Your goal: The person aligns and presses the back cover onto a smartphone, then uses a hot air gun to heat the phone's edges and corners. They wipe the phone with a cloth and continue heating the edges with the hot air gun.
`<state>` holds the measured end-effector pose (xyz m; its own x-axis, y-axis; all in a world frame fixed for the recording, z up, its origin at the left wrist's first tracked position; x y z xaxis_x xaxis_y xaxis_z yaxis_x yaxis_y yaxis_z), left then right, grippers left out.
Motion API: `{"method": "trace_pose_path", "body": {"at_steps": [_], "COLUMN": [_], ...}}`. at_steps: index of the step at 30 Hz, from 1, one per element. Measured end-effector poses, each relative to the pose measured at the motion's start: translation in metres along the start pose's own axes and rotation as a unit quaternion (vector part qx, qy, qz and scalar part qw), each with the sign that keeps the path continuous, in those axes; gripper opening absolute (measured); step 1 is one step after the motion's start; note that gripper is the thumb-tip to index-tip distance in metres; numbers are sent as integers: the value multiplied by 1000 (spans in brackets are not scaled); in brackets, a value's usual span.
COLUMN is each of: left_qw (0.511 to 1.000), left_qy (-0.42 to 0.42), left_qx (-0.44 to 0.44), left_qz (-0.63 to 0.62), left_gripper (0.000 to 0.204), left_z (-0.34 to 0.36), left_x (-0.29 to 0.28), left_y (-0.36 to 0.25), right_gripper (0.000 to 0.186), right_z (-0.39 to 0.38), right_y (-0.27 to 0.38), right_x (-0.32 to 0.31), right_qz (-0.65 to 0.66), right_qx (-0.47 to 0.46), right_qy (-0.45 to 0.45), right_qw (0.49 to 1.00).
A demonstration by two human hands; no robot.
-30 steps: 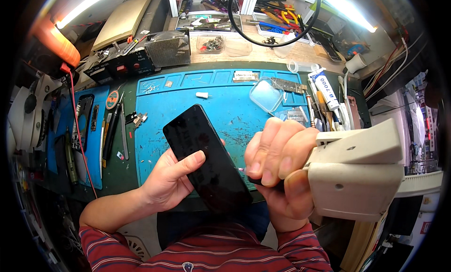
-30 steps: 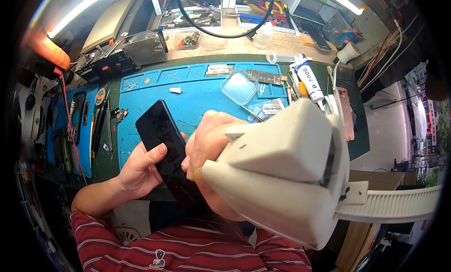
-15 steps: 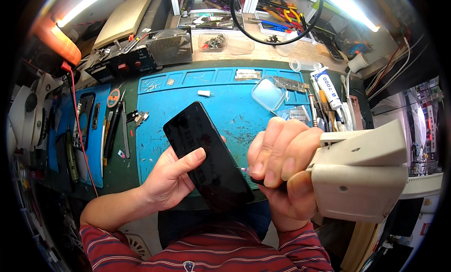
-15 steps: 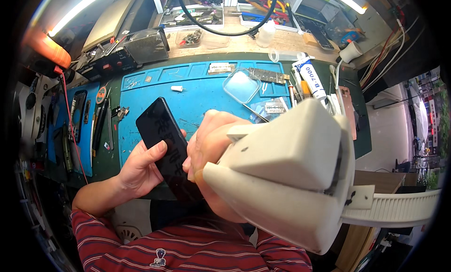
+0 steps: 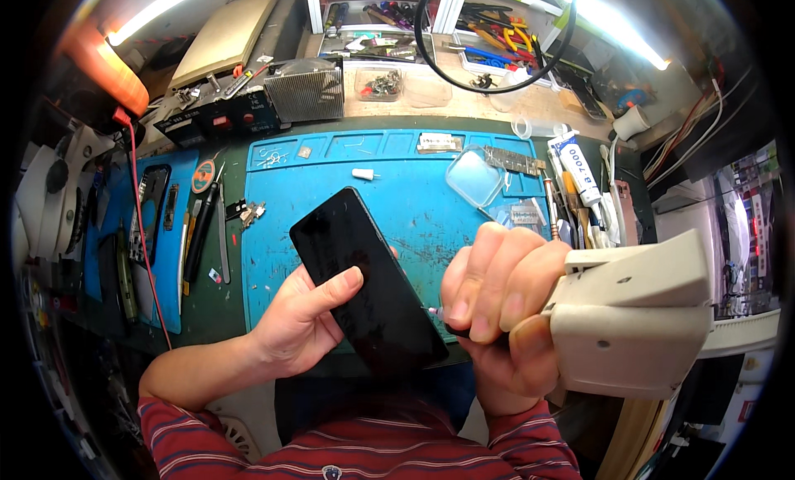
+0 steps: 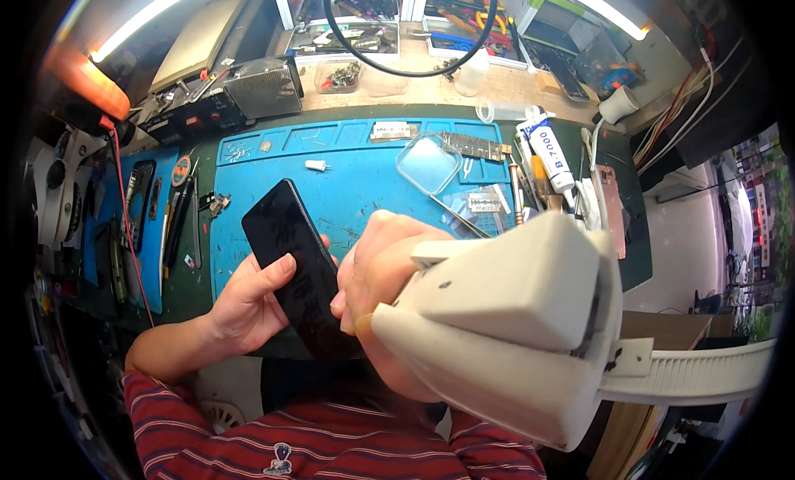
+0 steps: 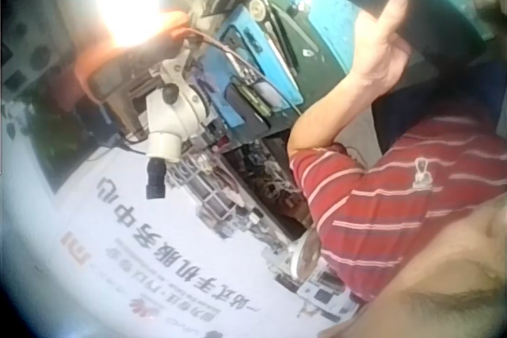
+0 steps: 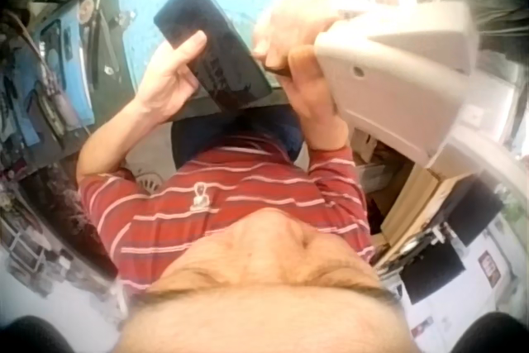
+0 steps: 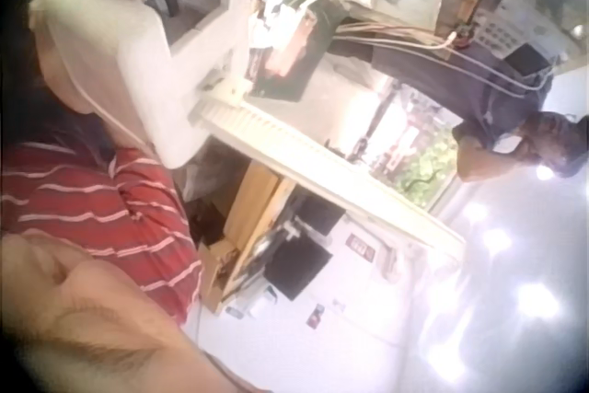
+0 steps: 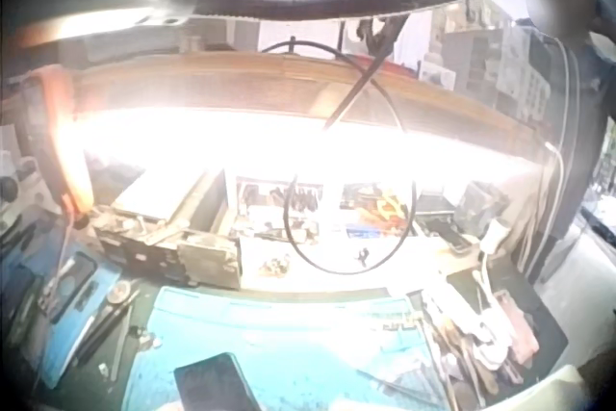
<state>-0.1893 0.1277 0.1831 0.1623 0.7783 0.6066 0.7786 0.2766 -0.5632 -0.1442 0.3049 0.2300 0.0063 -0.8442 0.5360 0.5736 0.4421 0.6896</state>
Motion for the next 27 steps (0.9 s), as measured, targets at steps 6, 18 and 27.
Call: {"method": "trace_pose_path", "body": {"at_steps": [6,18,27], "left_qw": [1000,1000,1000], "left_qy": [3,-1,-9], "left_qx": [-3,3,5], "left_qz": [1,7,5], "left_gripper": [42,43,42], "left_z": [-1,0,1], "left_x": [-3,-1,-2], "left_y": [3,0,1], "right_gripper": [28,28,29], "right_z": [-1,3,4], "right_y": [0,0,2], "right_x": [1,-2,-1], "right_qz": [0,3,0], "right_qx": [6,-4,2], "right_qy": [1,26,18], "right_qw": [1000,1000,1000]}}
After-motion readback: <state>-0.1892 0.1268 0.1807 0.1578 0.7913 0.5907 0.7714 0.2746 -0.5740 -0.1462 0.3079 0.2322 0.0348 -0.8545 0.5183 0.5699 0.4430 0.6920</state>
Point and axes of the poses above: each hand's wrist, its own z-axis towards the middle knuckle, its own x-axis out of the palm, y = z × x, the point moved 2 cm from there along z, towards the middle knuckle, and after that the axes turned 15 degrees about -y, right-handed, at the moved point
